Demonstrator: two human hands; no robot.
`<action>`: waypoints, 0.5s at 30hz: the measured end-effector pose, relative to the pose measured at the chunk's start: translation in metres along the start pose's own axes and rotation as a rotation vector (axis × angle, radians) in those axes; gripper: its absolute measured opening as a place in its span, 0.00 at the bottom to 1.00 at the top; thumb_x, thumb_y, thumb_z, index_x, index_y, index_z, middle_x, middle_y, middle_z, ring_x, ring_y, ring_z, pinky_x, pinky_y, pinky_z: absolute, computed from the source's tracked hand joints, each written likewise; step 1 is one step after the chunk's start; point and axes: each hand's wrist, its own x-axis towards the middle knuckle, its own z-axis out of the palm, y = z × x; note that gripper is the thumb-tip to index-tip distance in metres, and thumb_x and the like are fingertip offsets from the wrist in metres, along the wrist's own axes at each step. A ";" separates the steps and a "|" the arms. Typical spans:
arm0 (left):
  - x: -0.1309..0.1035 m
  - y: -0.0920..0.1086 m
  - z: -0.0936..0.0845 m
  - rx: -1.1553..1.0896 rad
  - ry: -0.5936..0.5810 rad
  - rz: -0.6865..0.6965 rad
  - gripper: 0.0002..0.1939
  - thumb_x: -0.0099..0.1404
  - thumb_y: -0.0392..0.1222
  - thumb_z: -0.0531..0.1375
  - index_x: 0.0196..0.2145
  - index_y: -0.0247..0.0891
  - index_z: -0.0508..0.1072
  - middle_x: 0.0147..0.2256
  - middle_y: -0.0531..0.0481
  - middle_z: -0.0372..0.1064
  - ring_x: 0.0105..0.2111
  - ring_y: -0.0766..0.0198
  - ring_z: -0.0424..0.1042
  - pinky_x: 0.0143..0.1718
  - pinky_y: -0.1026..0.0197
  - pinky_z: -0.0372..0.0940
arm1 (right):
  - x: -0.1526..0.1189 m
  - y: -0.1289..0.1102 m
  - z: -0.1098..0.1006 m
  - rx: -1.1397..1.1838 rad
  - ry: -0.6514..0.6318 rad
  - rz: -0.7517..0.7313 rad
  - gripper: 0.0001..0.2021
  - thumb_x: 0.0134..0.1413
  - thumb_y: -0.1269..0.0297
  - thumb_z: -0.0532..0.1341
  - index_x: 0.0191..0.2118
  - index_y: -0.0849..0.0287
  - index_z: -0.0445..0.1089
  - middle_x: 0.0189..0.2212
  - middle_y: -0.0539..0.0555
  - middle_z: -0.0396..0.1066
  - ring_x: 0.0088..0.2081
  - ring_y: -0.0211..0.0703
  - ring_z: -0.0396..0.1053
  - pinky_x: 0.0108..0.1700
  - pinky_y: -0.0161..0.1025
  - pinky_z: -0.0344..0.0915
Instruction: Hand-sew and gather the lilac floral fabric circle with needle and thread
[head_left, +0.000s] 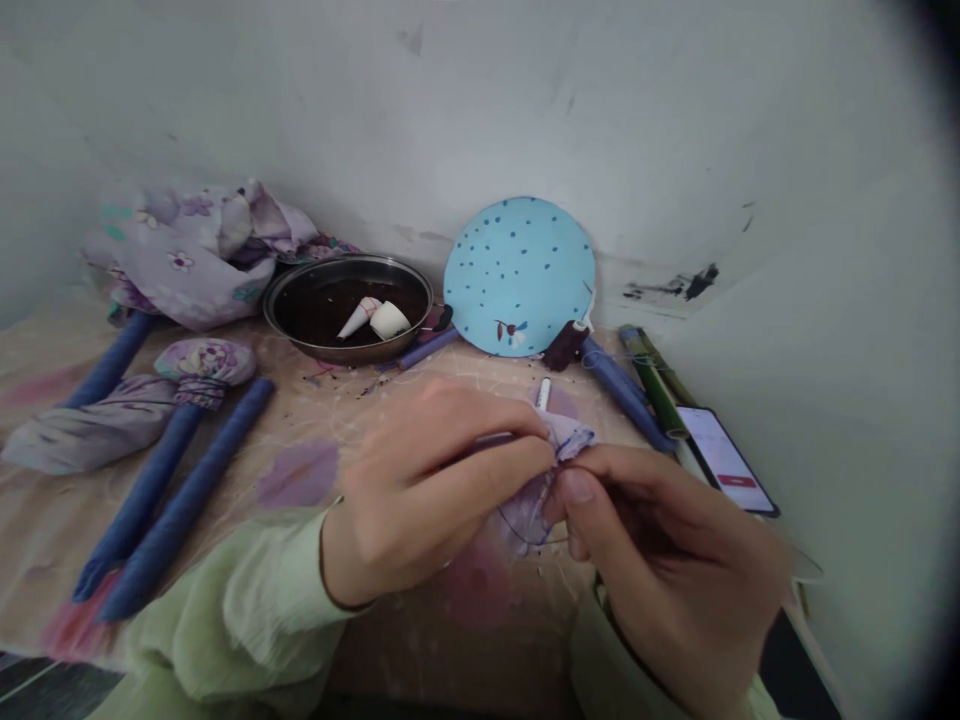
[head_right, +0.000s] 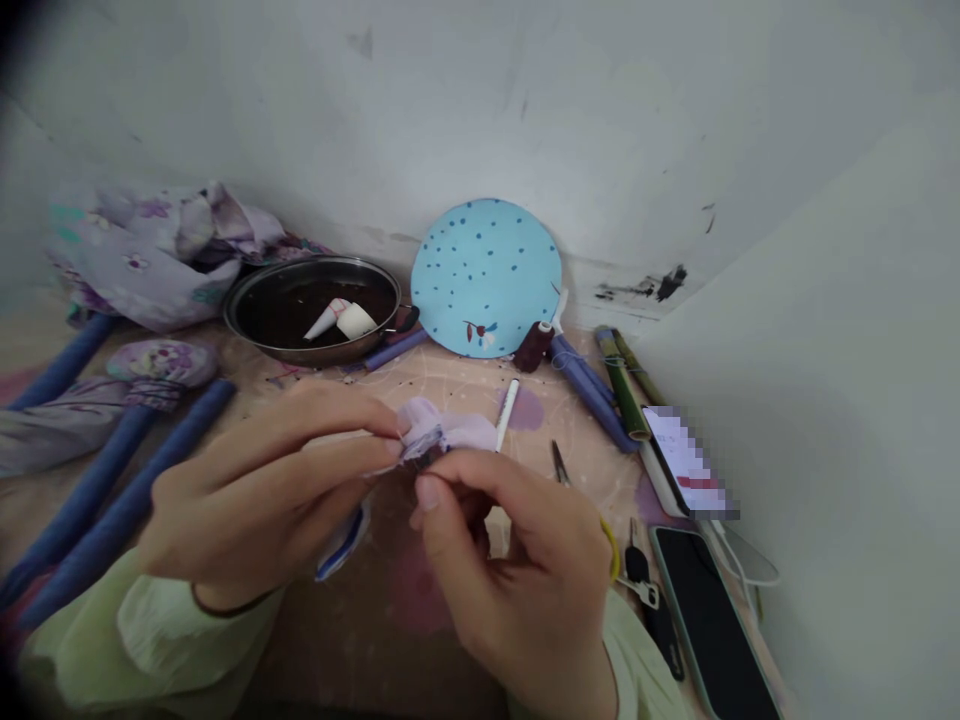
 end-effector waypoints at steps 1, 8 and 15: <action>0.001 0.000 0.000 -0.013 -0.006 0.017 0.11 0.59 0.29 0.60 0.39 0.41 0.73 0.38 0.49 0.75 0.36 0.64 0.73 0.39 0.60 0.70 | -0.001 0.000 0.001 0.007 0.040 0.017 0.06 0.50 0.74 0.61 0.27 0.57 0.70 0.16 0.46 0.66 0.15 0.31 0.59 0.17 0.30 0.58; 0.004 -0.008 0.002 -0.083 -0.005 -0.053 0.12 0.58 0.27 0.59 0.38 0.42 0.72 0.39 0.49 0.75 0.39 0.63 0.73 0.42 0.61 0.69 | 0.001 0.003 0.003 0.034 -0.015 0.050 0.04 0.49 0.74 0.61 0.29 0.58 0.71 0.17 0.46 0.68 0.15 0.30 0.60 0.16 0.29 0.58; 0.003 -0.008 0.007 -0.146 -0.061 -0.032 0.10 0.59 0.27 0.59 0.38 0.39 0.72 0.39 0.46 0.74 0.39 0.63 0.73 0.43 0.61 0.69 | -0.002 0.008 0.005 -0.047 0.047 -0.026 0.07 0.50 0.76 0.61 0.30 0.56 0.70 0.17 0.43 0.66 0.16 0.30 0.60 0.19 0.29 0.59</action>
